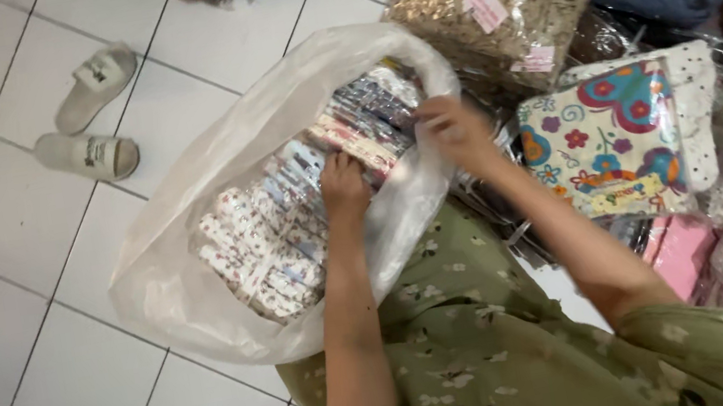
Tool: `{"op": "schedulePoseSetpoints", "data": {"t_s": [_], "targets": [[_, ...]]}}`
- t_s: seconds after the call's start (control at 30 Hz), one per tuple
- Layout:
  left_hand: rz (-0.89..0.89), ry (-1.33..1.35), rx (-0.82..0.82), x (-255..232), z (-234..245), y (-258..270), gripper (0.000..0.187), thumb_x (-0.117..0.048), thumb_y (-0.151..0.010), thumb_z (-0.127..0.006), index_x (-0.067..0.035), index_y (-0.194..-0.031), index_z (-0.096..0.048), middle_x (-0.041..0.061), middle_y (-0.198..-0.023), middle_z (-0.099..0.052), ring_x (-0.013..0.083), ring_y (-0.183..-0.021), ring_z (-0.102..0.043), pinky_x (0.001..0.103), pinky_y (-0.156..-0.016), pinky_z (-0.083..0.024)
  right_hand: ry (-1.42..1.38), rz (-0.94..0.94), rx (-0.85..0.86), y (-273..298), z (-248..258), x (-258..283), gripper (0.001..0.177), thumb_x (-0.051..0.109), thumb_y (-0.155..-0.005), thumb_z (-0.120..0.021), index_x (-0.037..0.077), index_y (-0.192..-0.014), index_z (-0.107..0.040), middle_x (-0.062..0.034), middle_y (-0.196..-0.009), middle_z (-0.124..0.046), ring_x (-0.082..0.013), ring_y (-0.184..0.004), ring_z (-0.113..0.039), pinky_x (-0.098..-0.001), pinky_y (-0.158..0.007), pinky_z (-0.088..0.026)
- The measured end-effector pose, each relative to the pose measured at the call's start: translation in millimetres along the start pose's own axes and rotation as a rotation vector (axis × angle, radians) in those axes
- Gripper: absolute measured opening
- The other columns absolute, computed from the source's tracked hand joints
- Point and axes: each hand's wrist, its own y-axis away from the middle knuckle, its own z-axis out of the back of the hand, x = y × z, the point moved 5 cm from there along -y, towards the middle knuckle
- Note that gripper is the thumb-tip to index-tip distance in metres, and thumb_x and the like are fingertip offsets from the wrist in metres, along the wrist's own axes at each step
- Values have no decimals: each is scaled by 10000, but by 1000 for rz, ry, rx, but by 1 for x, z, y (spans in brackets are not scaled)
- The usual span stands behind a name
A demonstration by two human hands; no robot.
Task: The person places packaged clothes into a suitcase and then organizes various bundles of patterned garments into a large plastic bag by hand while sitting on the floor.
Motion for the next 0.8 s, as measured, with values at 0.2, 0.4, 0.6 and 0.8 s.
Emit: {"op": "schedulePoseSetpoints", "data": {"t_s": [0.2,0.4,0.6,0.8], "targets": [[105,-79,318,11,-15,2,287,-85,-716,-850,-99,-1001,-830,101,-1279,-735,347,-1342,-600,519,-1018,-526,1220,-225,-666,143,239,38,1367,618,-702,-1134,-118,-1642,-468,-347,-1546,-563,-518,-1425,-477,-631,-1180,-432],[118,-102,342,6,-11,4,315,-95,-745,-867,-101,-1058,-833,86,-1303,-725,330,-1374,-595,510,-1055,-511,1006,-517,-514,171,265,-17,1462,642,-613,-1160,-187,-1587,-450,-430,-1498,-582,-568,-1407,-536,-581,-1115,-489],[104,-74,325,3,-6,10,348,-93,-747,-833,-83,-1094,-830,113,-1363,-706,351,-1437,-560,534,-1089,-492,840,-711,-353,149,268,19,928,587,-748,-1132,-121,-1216,-755,-329,-1142,-798,-465,-1035,-798,-550,-957,-630],[92,-85,330,7,-11,14,372,-74,-852,-728,-85,-1208,-832,140,-1476,-686,376,-1539,-500,546,-1143,-456,299,-542,-291,138,222,164,701,196,-735,-1010,13,-1368,-769,-136,-1270,-846,-271,-1084,-785,-474,-962,-630]]}}
